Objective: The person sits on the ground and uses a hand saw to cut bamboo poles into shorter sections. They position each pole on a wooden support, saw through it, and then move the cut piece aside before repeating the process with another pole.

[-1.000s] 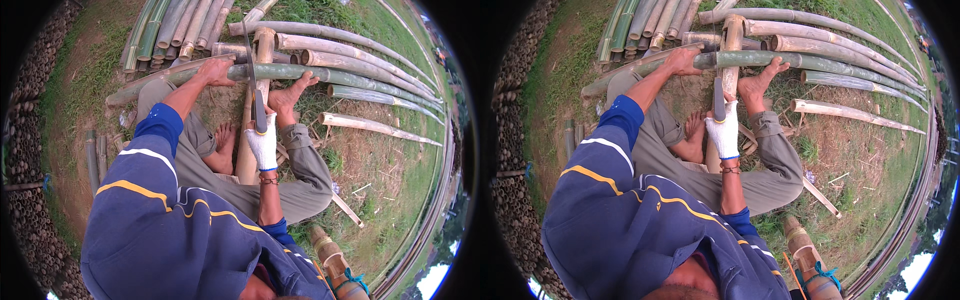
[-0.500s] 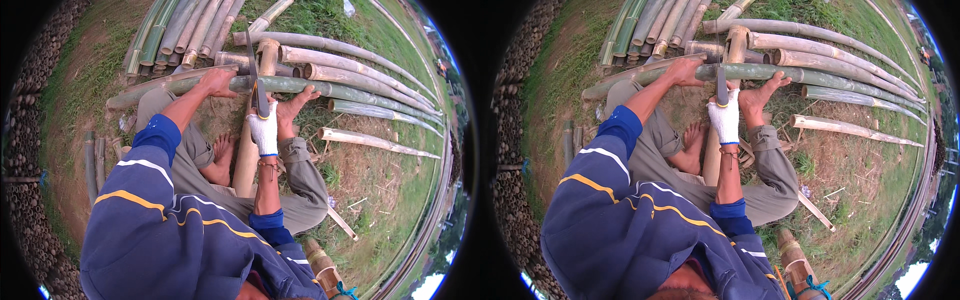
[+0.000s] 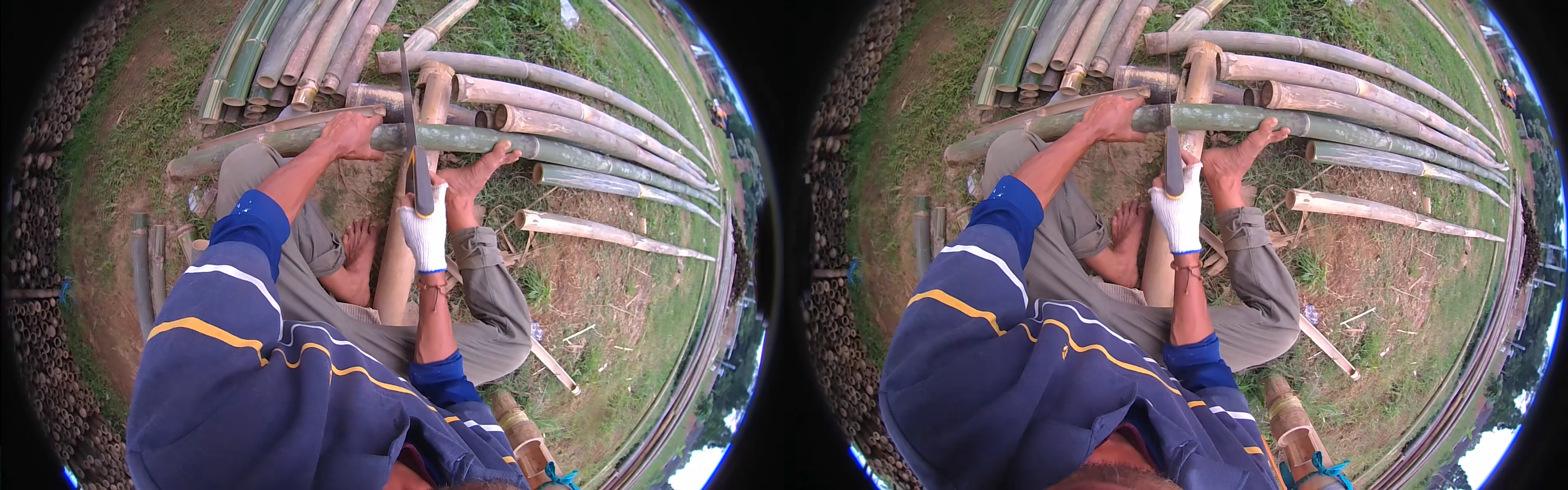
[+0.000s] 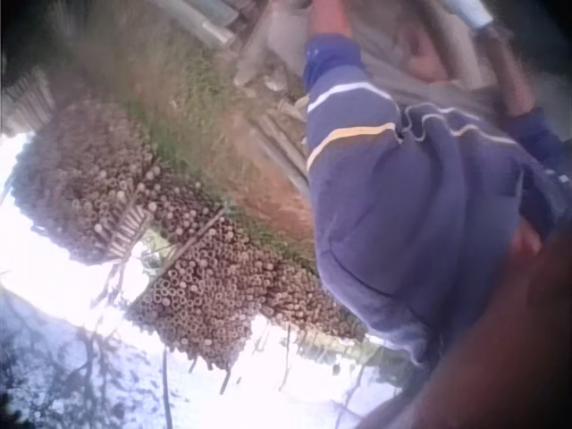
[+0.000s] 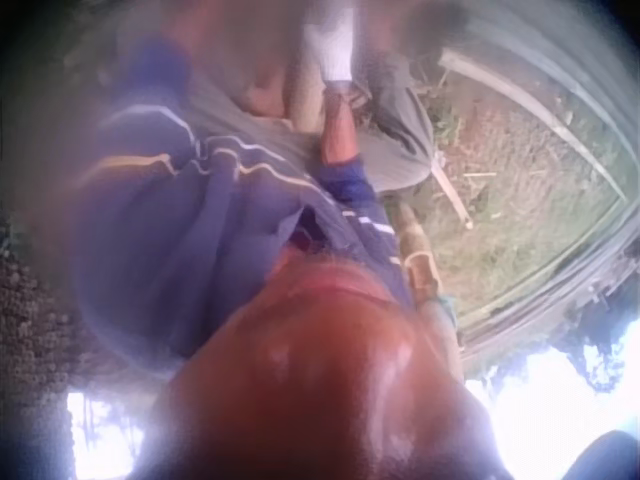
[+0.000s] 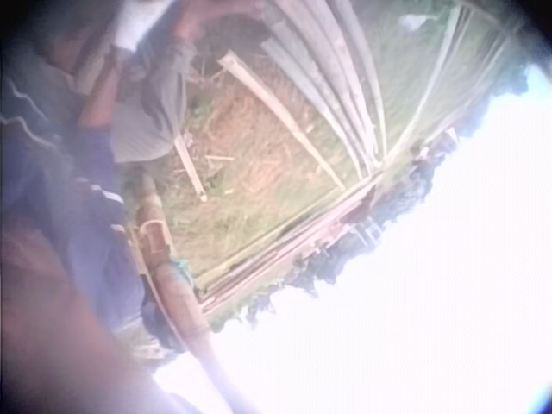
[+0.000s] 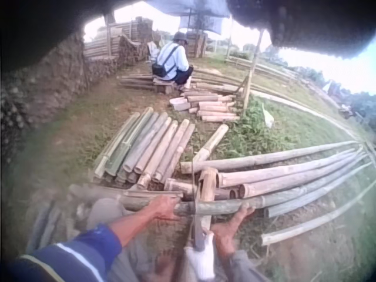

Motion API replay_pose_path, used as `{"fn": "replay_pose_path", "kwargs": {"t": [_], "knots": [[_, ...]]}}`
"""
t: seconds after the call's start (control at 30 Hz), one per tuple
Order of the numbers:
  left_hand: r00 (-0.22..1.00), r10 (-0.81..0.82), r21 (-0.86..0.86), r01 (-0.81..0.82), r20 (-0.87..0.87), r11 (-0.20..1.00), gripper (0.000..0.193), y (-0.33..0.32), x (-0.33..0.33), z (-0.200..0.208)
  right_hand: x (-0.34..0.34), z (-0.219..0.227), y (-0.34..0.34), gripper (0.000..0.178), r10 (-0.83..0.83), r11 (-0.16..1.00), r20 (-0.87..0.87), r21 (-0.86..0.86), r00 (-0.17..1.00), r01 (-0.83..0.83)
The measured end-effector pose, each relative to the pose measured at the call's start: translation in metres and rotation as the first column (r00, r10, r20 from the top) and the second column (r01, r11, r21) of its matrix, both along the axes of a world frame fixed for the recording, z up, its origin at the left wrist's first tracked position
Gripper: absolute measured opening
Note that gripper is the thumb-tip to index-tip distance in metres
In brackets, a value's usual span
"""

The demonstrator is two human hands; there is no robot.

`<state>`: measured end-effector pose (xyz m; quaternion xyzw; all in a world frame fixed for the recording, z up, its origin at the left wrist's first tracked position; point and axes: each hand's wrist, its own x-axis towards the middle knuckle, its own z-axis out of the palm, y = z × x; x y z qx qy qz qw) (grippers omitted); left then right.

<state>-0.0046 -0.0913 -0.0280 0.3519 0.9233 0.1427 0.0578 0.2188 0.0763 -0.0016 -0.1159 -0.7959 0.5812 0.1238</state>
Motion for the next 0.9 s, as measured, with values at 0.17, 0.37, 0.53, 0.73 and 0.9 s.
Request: {"fn": "replay_pose_path", "kwargs": {"t": [0.17,0.37,0.53,0.73,0.9], "knots": [[1.0,0.025,-0.012,-0.025,0.005,1.0,0.075,-0.017,-0.006,-0.004,0.02,0.0,-0.011,0.067,0.033,0.999,0.062,0.025,0.998,-0.035],[0.998,0.043,-0.099,-0.038,0.053,0.994,0.074,-0.006,0.001,-0.001,0.224,0.074,-0.019,0.064,-0.019,0.989,0.197,0.147,0.98,-0.01],[0.999,0.01,-0.026,-0.009,0.037,1.0,0.076,-0.004,0.008,-0.005,0.065,0.002,-0.002,0.067,-0.014,0.994,0.008,0.108,1.0,0.013],[1.0,-0.004,-0.006,0.004,0.001,1.0,0.082,-0.012,-0.003,-0.003,0.007,0.0,-0.008,0.069,0.036,0.999,0.021,-0.014,0.999,-0.036],[0.999,0.036,-0.035,-0.036,0.023,0.999,0.076,-0.016,-0.001,-0.004,0.201,0.043,-0.022,0.064,-0.021,0.998,0.197,0.054,0.98,0.011]]}}
